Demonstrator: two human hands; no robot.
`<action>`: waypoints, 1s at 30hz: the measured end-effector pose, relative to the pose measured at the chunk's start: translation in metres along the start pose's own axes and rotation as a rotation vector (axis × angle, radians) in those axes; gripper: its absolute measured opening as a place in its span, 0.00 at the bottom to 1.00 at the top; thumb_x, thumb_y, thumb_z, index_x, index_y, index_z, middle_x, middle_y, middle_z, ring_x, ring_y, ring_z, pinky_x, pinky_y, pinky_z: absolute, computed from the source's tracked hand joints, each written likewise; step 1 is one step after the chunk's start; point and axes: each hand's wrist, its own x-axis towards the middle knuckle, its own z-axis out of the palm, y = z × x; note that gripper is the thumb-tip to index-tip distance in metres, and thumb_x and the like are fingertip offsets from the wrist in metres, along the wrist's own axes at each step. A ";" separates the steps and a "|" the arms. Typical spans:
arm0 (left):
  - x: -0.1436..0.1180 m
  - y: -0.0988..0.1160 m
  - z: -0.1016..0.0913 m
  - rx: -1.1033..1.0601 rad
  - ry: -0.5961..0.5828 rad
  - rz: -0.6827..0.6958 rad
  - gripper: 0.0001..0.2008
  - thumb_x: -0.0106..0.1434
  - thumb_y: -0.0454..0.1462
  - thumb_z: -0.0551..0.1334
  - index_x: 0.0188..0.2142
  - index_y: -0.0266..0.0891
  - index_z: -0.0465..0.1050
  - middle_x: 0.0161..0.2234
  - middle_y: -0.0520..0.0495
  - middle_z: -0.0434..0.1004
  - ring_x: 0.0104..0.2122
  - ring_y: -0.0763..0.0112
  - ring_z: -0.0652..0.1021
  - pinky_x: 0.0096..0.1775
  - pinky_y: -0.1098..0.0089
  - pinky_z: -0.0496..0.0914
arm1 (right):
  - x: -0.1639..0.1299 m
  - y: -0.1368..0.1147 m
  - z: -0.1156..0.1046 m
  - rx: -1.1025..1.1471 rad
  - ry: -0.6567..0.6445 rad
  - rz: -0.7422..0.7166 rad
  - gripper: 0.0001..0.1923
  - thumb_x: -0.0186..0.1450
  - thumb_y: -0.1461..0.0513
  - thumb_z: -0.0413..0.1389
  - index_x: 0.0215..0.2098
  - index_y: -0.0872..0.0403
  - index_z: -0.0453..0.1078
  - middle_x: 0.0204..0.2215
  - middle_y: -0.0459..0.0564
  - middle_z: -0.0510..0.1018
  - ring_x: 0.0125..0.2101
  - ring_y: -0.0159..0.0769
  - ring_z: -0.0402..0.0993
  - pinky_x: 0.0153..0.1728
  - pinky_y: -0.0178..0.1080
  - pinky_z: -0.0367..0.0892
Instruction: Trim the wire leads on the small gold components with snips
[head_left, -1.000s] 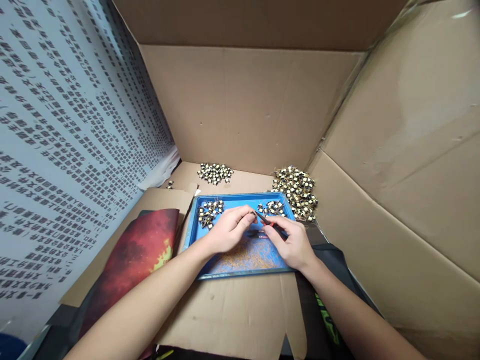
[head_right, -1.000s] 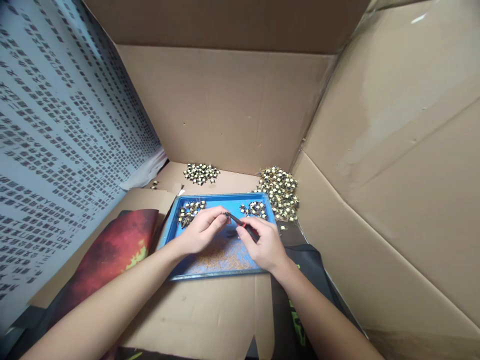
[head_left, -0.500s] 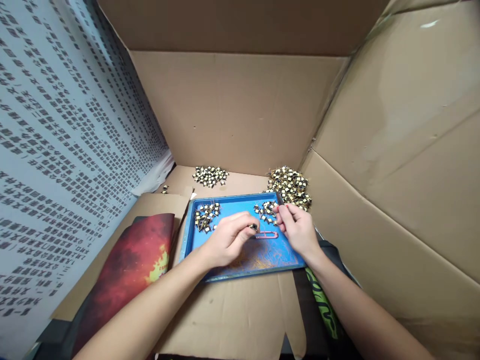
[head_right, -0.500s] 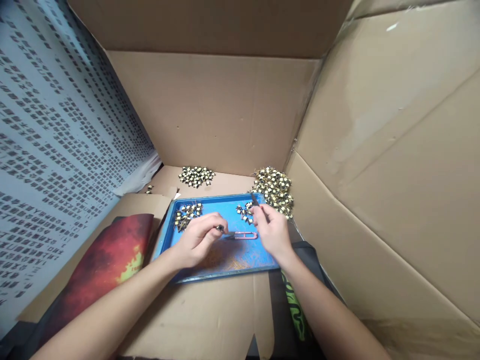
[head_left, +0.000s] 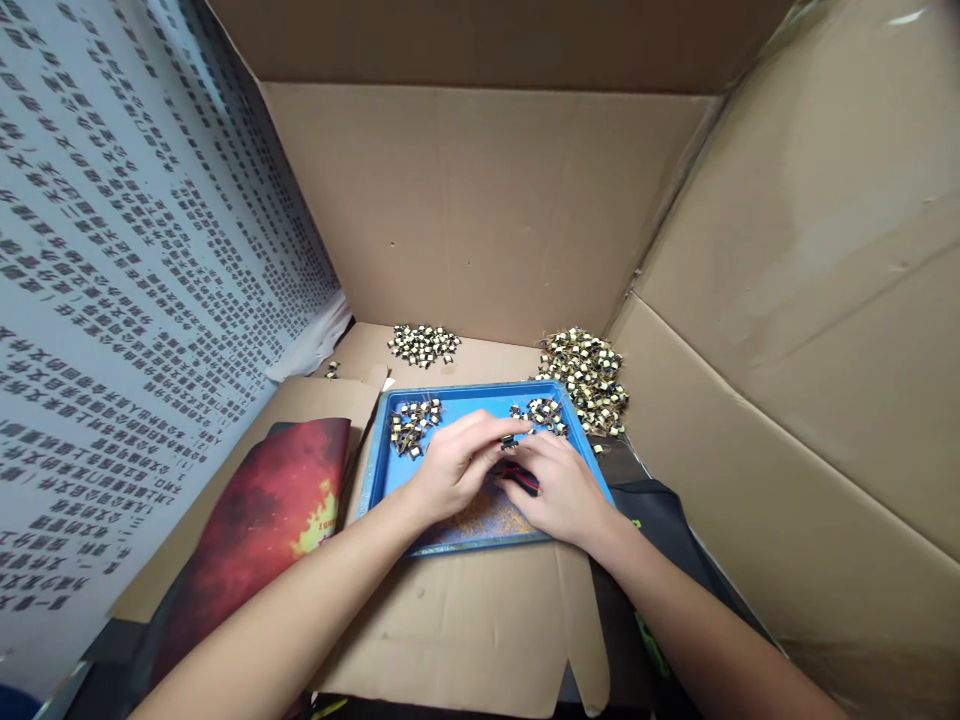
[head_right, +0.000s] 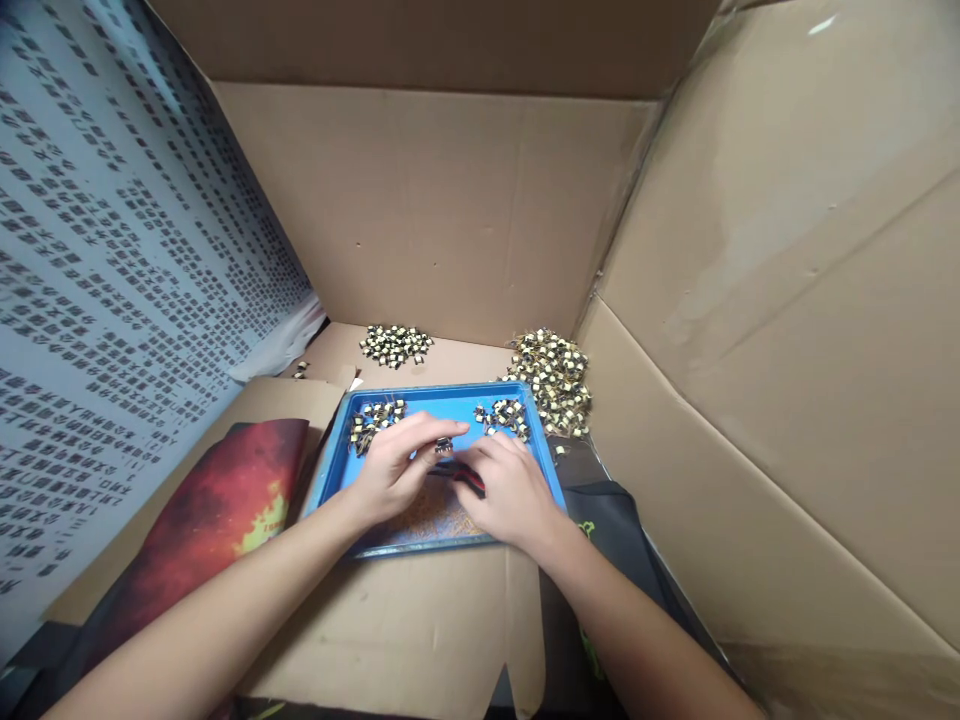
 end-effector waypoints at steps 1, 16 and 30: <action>0.000 0.000 0.000 0.004 0.002 -0.006 0.18 0.73 0.29 0.56 0.58 0.43 0.74 0.43 0.45 0.81 0.40 0.69 0.78 0.43 0.68 0.73 | 0.000 0.000 0.000 0.016 -0.015 -0.008 0.09 0.66 0.61 0.63 0.45 0.50 0.77 0.42 0.52 0.82 0.45 0.48 0.75 0.50 0.49 0.67; 0.000 0.001 0.001 0.001 -0.016 -0.118 0.14 0.75 0.35 0.56 0.55 0.41 0.76 0.39 0.46 0.80 0.37 0.68 0.78 0.42 0.68 0.72 | 0.000 -0.002 -0.001 0.053 -0.091 -0.060 0.10 0.66 0.61 0.64 0.47 0.50 0.77 0.44 0.52 0.83 0.46 0.47 0.76 0.49 0.48 0.68; 0.010 0.006 -0.003 -0.116 -0.120 -0.290 0.14 0.74 0.42 0.59 0.51 0.41 0.82 0.43 0.43 0.82 0.45 0.62 0.78 0.50 0.62 0.70 | 0.002 -0.005 -0.009 0.237 0.113 0.048 0.12 0.67 0.56 0.62 0.47 0.51 0.74 0.43 0.54 0.81 0.45 0.48 0.75 0.50 0.51 0.69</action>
